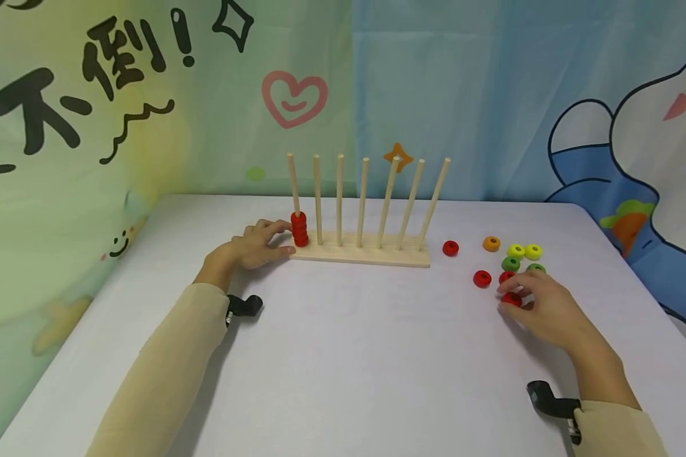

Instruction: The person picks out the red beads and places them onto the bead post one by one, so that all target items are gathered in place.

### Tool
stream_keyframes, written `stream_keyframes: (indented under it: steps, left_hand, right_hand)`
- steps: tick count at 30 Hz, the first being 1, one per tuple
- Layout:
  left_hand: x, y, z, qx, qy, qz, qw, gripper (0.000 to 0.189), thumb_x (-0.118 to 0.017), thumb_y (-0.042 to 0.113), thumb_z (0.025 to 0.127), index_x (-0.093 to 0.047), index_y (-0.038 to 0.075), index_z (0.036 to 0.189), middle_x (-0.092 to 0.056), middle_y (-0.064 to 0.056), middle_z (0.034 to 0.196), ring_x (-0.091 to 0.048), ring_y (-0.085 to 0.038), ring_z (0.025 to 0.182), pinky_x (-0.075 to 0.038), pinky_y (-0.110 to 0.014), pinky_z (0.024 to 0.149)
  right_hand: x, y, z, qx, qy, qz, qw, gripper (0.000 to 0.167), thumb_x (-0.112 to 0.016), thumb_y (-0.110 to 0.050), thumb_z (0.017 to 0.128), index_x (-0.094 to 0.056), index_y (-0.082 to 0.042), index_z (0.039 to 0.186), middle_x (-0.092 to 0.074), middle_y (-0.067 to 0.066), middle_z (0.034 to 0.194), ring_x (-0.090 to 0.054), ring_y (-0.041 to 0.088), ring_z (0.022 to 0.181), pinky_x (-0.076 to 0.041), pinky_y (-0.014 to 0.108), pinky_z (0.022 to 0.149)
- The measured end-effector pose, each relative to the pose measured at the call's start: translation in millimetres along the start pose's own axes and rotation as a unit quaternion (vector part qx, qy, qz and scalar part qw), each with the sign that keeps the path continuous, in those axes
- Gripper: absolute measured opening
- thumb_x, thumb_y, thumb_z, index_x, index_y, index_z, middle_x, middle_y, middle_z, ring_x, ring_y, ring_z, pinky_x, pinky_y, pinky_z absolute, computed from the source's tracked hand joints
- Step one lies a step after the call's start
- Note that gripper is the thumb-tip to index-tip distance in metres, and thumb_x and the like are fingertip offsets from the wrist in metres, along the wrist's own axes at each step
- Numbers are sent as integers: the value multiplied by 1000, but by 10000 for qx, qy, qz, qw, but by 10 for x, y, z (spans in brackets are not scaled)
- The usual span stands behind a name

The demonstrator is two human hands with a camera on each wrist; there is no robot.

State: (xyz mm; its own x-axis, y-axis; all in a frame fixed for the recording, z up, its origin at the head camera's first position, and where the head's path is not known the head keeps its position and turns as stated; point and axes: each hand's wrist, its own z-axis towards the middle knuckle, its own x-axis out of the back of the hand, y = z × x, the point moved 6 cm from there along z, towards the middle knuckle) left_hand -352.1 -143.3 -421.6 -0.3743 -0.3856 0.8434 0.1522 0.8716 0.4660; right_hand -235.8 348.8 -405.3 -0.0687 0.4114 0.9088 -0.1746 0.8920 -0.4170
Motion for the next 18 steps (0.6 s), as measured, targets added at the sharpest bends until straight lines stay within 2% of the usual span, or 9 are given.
stream_keyframes:
  steps: [5, 7, 11, 16, 18]
  left_hand:
    - [-2, -12, -5, 47, 18, 8, 10000, 56, -56, 57, 93, -37, 42, 143, -29, -6, 153, -26, -35, 137, -28, -60, 101]
    - [-2, -23, -14, 63, 15, -8, 10000, 56, -56, 57, 93, -38, 42, 143, -29, -6, 153, -26, -35, 137, -28, -60, 101]
    - [-3, -31, -18, 67, 11, -46, 10000, 55, -57, 56, 93, -38, 42, 143, -29, -6, 153, -25, -35, 138, -28, -60, 101]
    - [-2, -4, -10, 14, 21, -24, 10000, 56, -57, 56, 93, -38, 41, 143, -30, -6, 152, -26, -35, 137, -28, -60, 100]
    - [-6, 3, -3, 2, 25, 12, 10000, 56, -57, 56, 93, -38, 41, 144, -30, -6, 152, -27, -35, 136, -28, -60, 100]
  right_hand:
    - [-47, -14, -5, -156, -533, 137, 9984, 29, -76, -18, 86, -65, -10, 111, -59, 15, 108, -55, 36, 97, -53, 49, 76]
    - [-60, -39, -5, -162, -642, 141, 9977, 29, -75, -19, 87, -65, -10, 113, -61, 15, 107, -55, 35, 97, -53, 52, 79]
    - [-58, -111, -15, 1, -561, 70, 9984, 29, -73, -22, 89, -65, -11, 115, -62, 12, 107, -57, 32, 99, -53, 52, 83]
    - [1, -181, -43, 192, -261, 233, 9992, 33, -73, -25, 91, -64, -9, 118, -61, 15, 117, -59, 35, 103, -53, 53, 84]
    - [40, -208, -51, 321, -48, 289, 9991, 31, -74, -20, 90, -64, -9, 117, -61, 15, 116, -59, 33, 102, -56, 44, 81]
